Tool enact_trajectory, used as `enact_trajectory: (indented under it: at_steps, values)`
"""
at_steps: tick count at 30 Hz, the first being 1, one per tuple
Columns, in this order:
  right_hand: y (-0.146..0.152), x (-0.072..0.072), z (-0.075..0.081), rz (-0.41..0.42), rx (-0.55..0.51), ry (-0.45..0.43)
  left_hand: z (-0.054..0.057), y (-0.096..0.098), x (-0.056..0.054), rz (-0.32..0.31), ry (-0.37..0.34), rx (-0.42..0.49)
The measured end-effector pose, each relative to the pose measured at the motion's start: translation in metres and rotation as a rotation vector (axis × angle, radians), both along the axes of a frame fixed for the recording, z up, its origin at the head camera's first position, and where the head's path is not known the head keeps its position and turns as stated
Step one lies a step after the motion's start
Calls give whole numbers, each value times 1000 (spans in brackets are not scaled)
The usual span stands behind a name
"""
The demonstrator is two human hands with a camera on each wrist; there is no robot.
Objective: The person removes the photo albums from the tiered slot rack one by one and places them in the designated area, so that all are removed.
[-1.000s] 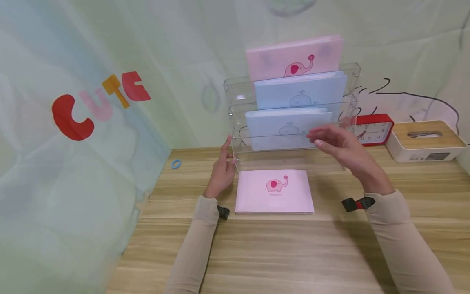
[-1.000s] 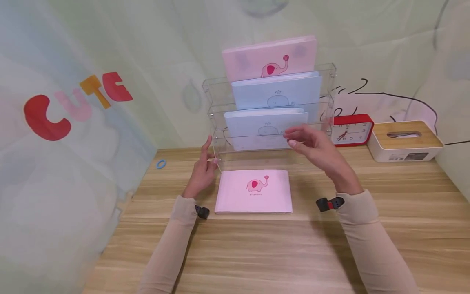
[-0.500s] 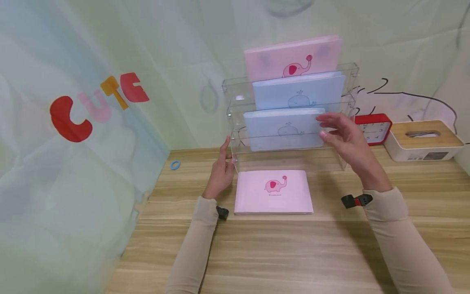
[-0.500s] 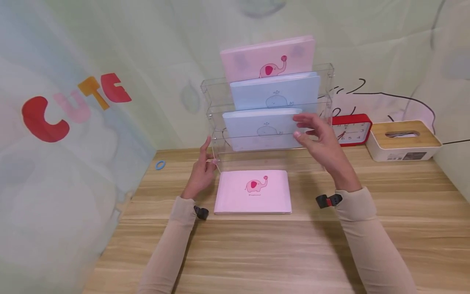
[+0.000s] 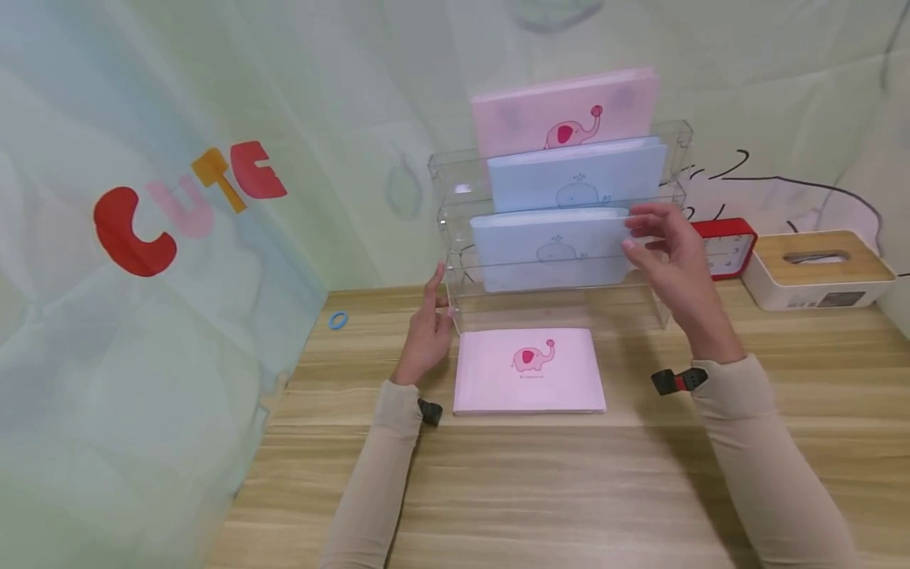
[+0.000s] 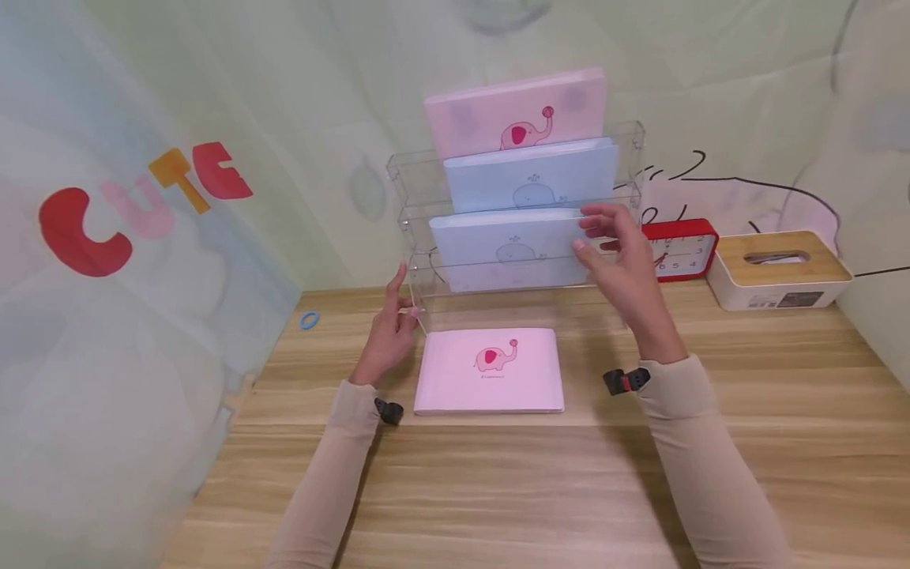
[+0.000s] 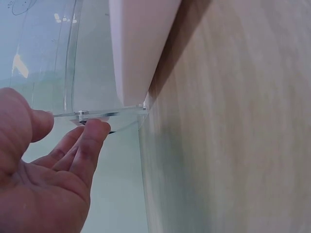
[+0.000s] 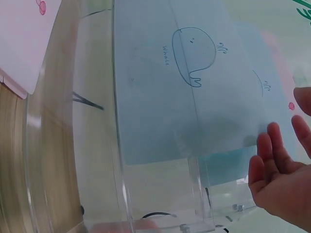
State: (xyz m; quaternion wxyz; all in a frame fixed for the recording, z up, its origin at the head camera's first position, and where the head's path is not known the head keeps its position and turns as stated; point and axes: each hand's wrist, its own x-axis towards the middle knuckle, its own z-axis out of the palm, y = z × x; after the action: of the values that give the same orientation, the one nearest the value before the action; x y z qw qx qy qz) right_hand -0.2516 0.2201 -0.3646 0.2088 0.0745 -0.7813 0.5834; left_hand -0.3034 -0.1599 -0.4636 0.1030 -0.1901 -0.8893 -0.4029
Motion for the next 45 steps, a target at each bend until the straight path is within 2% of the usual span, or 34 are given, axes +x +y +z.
enact_trajectory:
  at_steps: [6,10,16,25,32,36,45]
  values:
    - [-7,-14,-5,-117,11,19,1,1,0,1,-9,2]
    - [-8,-22,-9,-141,37,8,0,0,0,4,-22,10]
    - [-7,-26,-10,-104,56,-1,-1,0,-1,6,-21,3]
    - [-11,-32,-11,-38,28,56,2,1,0,6,-28,16]
    - [-10,-34,-18,9,22,-3,2,0,0,5,-33,16]
    - [-7,-36,-20,32,6,-7,2,0,0,6,-39,13]
    - [-2,-37,-15,74,-38,-32,2,-1,0,8,-47,19]
